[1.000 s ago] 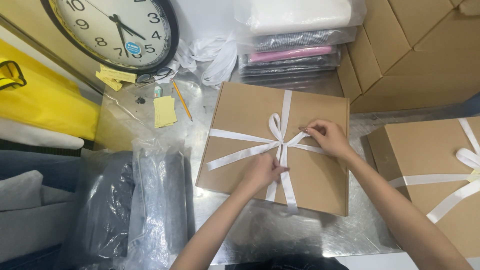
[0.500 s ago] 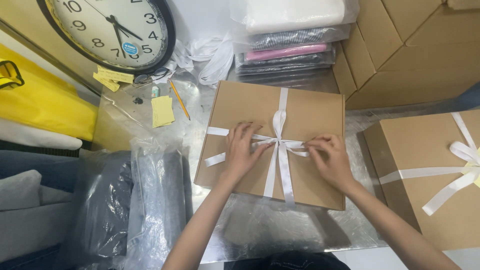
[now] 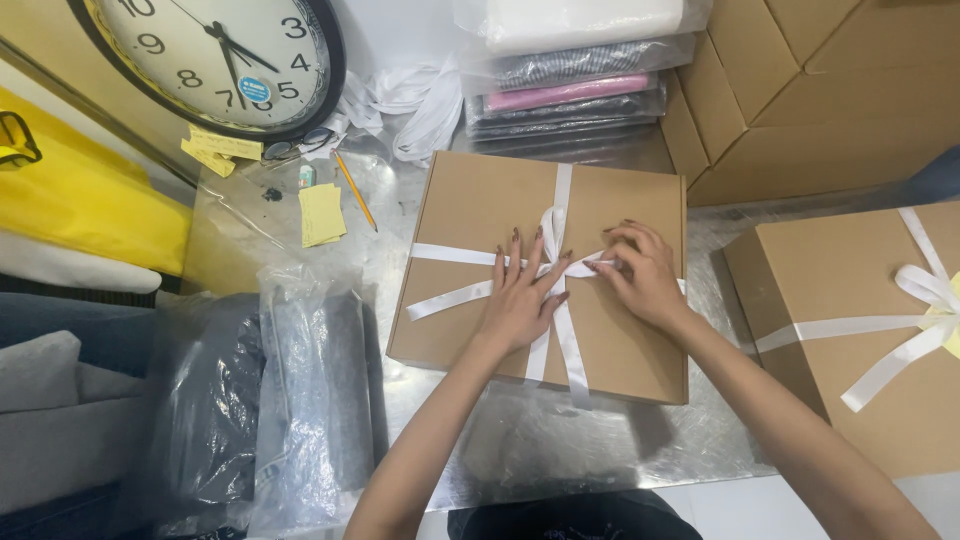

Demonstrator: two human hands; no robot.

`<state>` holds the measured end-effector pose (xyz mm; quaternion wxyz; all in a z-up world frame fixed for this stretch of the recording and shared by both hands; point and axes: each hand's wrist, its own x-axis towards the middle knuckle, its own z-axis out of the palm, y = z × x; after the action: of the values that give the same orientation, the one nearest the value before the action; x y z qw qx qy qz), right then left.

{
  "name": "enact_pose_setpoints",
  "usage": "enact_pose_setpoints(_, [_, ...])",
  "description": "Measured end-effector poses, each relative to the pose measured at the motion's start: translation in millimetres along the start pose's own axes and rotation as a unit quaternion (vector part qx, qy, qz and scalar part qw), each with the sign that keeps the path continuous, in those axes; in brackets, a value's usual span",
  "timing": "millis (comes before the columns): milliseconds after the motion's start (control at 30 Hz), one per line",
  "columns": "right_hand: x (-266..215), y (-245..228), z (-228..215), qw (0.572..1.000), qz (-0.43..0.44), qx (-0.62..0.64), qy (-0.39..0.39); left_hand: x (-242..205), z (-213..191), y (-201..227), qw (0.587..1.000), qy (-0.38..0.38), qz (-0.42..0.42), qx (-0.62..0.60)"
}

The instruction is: The person ties a white ribbon around a cardboard box, forming a cross pattern and a neat bow. They then pick up a yellow sticky note and a pencil, write on the note, and place it on the table.

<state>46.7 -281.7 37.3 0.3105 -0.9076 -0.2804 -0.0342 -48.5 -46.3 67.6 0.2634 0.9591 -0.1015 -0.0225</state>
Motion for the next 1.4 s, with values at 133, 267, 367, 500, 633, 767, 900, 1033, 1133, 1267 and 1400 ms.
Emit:
enact_pose_setpoints(133, [14.0,17.7,9.8,0.998,-0.035,0.011,0.059,-0.9,-3.9,3.5,0.998,-0.039,-0.021,0.048])
enact_pose_setpoints(267, [16.4,14.0,13.2,0.998,-0.021,0.02,0.064,1.7,-5.4,4.1,0.995,-0.072,-0.042,0.057])
enact_pose_setpoints(367, [16.1,17.9,20.7,0.997,-0.026,0.007,0.074,4.7,-8.0,4.4,0.991,-0.104,-0.06,0.05])
enact_pose_setpoints(500, [16.7,16.8,22.5,0.997,-0.01,0.023,0.069,8.9,-15.3,7.2,0.988,-0.128,-0.076,0.031])
enact_pose_setpoints(633, [15.7,21.4,26.5,0.997,-0.023,0.013,0.075,11.9,-9.7,1.7,0.986,-0.147,-0.078,0.032])
enact_pose_setpoints(767, [16.2,18.9,22.2,0.995,-0.019,0.044,0.086,10.8,-21.7,10.0,0.985,-0.153,-0.084,0.016])
enact_pose_setpoints(900, [13.9,15.8,6.0,0.989,0.002,0.119,0.087,15.6,-11.2,-9.3,0.987,-0.138,-0.077,-0.032])
enact_pose_setpoints(1033, [12.6,6.6,-22.5,0.984,0.018,0.176,0.009,36.3,-8.0,-34.8,0.956,0.042,-0.11,-0.269])
enact_pose_setpoints(1133, [12.1,-6.1,-36.6,0.977,0.037,0.204,-0.038,59.8,-9.1,-46.5,0.947,0.133,-0.175,-0.234])
enact_pose_setpoints(1267, [18.5,-18.0,-39.5,0.951,0.048,0.289,-0.102,83.8,-27.7,-28.0,0.961,0.08,-0.215,-0.154])
enact_pose_setpoints(1400, [21.6,-1.5,-31.6,0.928,0.092,0.336,-0.133,114.2,14.4,-51.4,0.971,0.059,-0.227,-0.05])
